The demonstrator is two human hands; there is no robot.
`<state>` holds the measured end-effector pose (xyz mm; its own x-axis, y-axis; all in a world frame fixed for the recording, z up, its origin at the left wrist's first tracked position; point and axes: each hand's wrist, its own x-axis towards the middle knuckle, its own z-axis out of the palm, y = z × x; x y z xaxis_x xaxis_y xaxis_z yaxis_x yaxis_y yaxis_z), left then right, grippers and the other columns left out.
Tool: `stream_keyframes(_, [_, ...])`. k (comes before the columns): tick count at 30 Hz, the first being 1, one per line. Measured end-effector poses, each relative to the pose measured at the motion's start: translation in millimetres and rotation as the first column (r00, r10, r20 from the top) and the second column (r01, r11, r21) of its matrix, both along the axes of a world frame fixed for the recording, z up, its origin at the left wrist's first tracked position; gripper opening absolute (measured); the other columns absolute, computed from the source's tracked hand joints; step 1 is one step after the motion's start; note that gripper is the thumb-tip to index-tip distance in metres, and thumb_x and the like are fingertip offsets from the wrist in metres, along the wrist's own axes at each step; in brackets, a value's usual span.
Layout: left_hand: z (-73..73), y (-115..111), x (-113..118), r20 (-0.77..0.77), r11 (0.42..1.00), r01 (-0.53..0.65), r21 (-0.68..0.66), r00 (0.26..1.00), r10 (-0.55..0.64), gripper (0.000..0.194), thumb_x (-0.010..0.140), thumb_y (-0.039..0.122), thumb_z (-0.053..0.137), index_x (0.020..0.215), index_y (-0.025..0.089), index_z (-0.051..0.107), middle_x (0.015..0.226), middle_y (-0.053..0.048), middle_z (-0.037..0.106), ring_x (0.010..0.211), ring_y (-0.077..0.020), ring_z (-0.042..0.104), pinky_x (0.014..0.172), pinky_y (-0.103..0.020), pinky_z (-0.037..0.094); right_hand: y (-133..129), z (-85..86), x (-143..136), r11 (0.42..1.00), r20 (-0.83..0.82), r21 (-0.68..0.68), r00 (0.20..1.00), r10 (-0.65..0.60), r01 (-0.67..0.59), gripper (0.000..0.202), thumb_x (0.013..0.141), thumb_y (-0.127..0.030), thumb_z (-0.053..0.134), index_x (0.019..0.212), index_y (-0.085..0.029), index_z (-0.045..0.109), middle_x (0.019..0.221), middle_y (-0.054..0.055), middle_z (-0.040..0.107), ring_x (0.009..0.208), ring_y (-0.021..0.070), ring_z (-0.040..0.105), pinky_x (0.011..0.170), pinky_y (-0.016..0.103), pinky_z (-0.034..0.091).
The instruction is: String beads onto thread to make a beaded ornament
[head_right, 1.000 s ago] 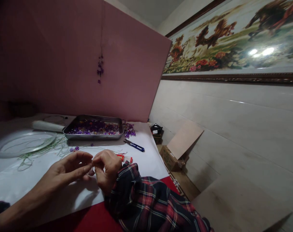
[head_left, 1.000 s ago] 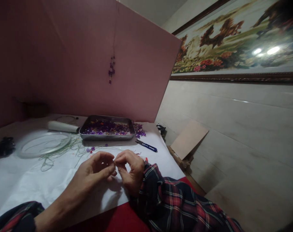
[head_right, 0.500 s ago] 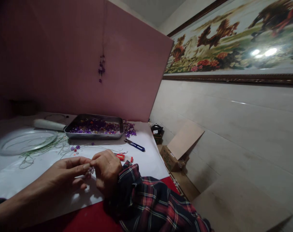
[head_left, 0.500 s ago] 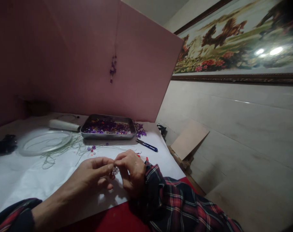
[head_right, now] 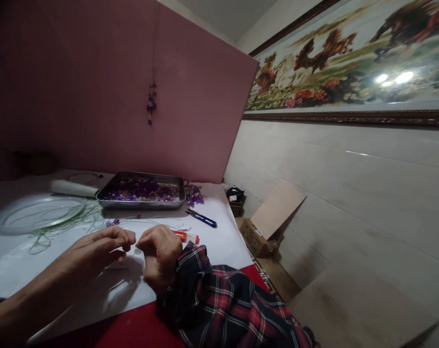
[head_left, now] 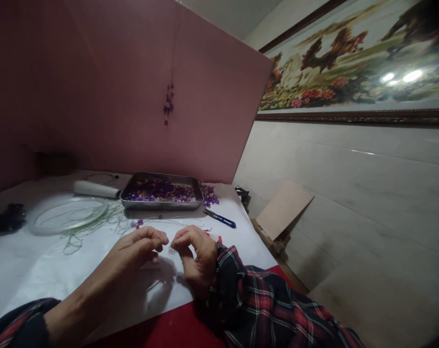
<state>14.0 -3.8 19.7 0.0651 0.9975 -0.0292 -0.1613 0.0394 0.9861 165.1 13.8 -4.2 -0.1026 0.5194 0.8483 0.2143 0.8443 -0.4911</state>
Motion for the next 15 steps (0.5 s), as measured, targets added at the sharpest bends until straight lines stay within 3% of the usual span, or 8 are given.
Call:
stream_keyframes(3, [-0.6,-0.6,-2.6,0.078,0.998,0.024,-0.059,0.997,-0.020,0.007,0.077,0.026,0.065,0.074,0.022,0.069,0.064,0.003,0.057,0.061,-0.0122,0.047,0.057,-0.023,0.040,0.5,0.9,3.1,0.998,0.000,-0.063,1.000,0.013,-0.013,0.019,0.082,-0.011,0.053,0.065,-0.020,0.050,0.066,0.001,0.060,0.062,0.0143,0.057,0.059,0.027,0.043])
stream_keyframes(6, [0.1,-1.2,-3.3,0.131,0.997,0.007,-0.071,0.991,0.003,0.009,0.078,0.029,0.069,0.079,0.021,0.071,0.071,0.002,0.062,0.062,-0.0111,0.048,0.057,-0.022,0.039,0.1,1.2,4.9,0.992,-0.007,-0.127,1.000,0.022,-0.022,0.017,0.083,-0.013,0.054,0.067,-0.020,0.052,0.068,0.001,0.060,0.062,0.0140,0.056,0.060,0.026,0.043])
stream_keyframes(11, [0.4,0.2,-3.0,0.292,0.993,0.112,-0.044,0.952,-0.094,0.012,0.075,0.028,0.074,0.073,0.021,0.064,0.071,-0.001,0.066,0.057,-0.0116,0.050,0.052,-0.023,0.039,0.0,-0.2,4.2,0.971,0.004,-0.238,1.000,-0.007,0.008,0.017,0.082,-0.019,0.058,0.065,-0.019,0.052,0.065,-0.001,0.058,0.059,0.0126,0.053,0.059,0.026,0.040])
stream_keyframes(15, [-0.4,0.8,-4.0,0.316,1.000,0.024,-0.019,0.949,-0.016,0.017,0.072,0.022,0.076,0.074,0.022,0.059,0.057,0.004,0.057,0.049,-0.0099,0.048,0.047,-0.020,0.037,1.3,-1.6,3.1,0.921,-0.014,-0.379,0.995,-0.101,0.089,0.014,0.072,-0.014,0.060,0.063,-0.019,0.052,0.057,-0.004,0.053,0.053,0.0107,0.049,0.053,0.023,0.035])
